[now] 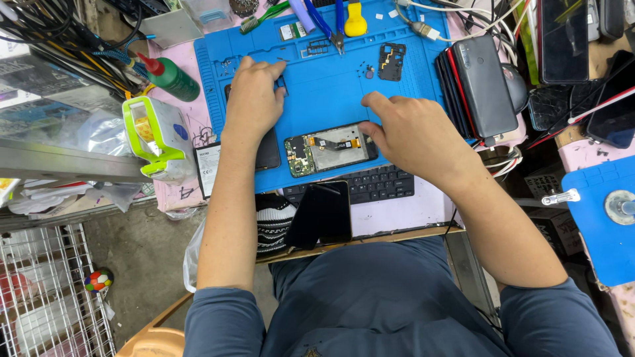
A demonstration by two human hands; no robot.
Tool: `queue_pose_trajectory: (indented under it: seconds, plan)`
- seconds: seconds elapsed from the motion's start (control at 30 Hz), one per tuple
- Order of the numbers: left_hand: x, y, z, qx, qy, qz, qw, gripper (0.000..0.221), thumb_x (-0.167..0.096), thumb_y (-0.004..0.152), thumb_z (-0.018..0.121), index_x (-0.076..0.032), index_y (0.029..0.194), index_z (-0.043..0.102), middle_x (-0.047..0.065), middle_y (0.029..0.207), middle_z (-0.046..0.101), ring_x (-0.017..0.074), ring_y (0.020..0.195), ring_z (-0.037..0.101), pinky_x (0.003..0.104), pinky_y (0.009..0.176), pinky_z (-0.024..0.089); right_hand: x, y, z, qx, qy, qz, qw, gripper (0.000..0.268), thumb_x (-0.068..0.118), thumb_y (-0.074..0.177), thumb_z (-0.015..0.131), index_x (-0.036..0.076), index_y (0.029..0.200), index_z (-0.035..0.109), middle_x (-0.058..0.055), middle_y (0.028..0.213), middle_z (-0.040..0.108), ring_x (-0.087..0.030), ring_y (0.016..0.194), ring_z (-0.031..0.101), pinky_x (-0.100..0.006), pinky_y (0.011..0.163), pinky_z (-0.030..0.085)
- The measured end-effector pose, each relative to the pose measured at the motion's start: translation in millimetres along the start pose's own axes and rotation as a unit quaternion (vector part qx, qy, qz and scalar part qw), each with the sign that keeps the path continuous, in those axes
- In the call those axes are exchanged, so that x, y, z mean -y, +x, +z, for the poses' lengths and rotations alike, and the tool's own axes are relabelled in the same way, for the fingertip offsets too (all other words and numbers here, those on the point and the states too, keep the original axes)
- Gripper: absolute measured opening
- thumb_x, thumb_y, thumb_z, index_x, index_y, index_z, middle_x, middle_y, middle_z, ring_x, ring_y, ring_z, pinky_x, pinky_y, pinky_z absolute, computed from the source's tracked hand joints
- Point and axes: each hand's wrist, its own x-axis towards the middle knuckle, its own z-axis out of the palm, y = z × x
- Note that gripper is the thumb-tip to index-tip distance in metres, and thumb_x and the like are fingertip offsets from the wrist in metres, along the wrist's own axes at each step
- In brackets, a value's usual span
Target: The person uses a yellow pry tool to remove a battery from a mobile phone and then uses a screwdriver to remove screws from the internal frame on a blue repair mat.
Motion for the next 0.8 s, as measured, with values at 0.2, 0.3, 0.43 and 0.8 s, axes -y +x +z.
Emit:
queue_pose_trajectory:
  seconds: [0.2, 0.3, 0.43, 0.8]
  plan:
    - [4, -5, -7, -0.012, -0.028, 0.000, 1.000, 0.046, -0.001, 0.076, 0.080, -0.001, 0.122, 0.074, 0.015, 0.104, 0.074, 0.0354, 0.102, 0.060, 0.043, 0.093, 0.050, 6, 7, -2, 0.021, -0.006, -0.011, 1.000, 0.031, 0.016, 0.095, 0.070, 0.003, 0.122, 0.063, -0.016, 0.073, 0.068, -0.036, 0.067, 0.068, -0.047, 0.060, 0.053]
    - [0, -7, -11, -0.055, -0.060, 0.011, 0.997, 0.042, 0.000, 0.083, 0.077, 0.000, 0.125, 0.073, 0.016, 0.111, 0.074, 0.0337, 0.103, 0.061, 0.042, 0.094, 0.051, 5, 5, -7, -0.008, -0.011, -0.089, 0.996, 0.048, 0.005, 0.079, 0.069, 0.003, 0.127, 0.063, -0.019, 0.087, 0.068, -0.038, 0.075, 0.068, -0.045, 0.061, 0.053]
    - [-27, -18, -12, -0.062, -0.038, 0.024, 0.997, 0.035, -0.002, 0.086, 0.075, -0.001, 0.120, 0.074, 0.017, 0.108, 0.073, 0.0345, 0.101, 0.061, 0.044, 0.094, 0.050, 6, 6, -9, 0.006, -0.005, -0.094, 0.996, 0.042, 0.016, 0.076, 0.073, 0.003, 0.115, 0.065, -0.018, 0.089, 0.066, -0.037, 0.085, 0.068, -0.044, 0.071, 0.055]
    - [-110, -52, 7, 0.012, -0.198, 0.076, 0.977, 0.031, -0.003, 0.083, 0.073, -0.003, 0.115, 0.073, 0.008, 0.109, 0.072, 0.0282, 0.101, 0.062, 0.040, 0.092, 0.052, 0, 1, -16, 0.090, 0.038, -0.019, 0.995, 0.014, 0.007, 0.086, 0.070, 0.004, 0.099, 0.074, -0.017, 0.092, 0.065, -0.037, 0.087, 0.067, -0.047, 0.075, 0.054]
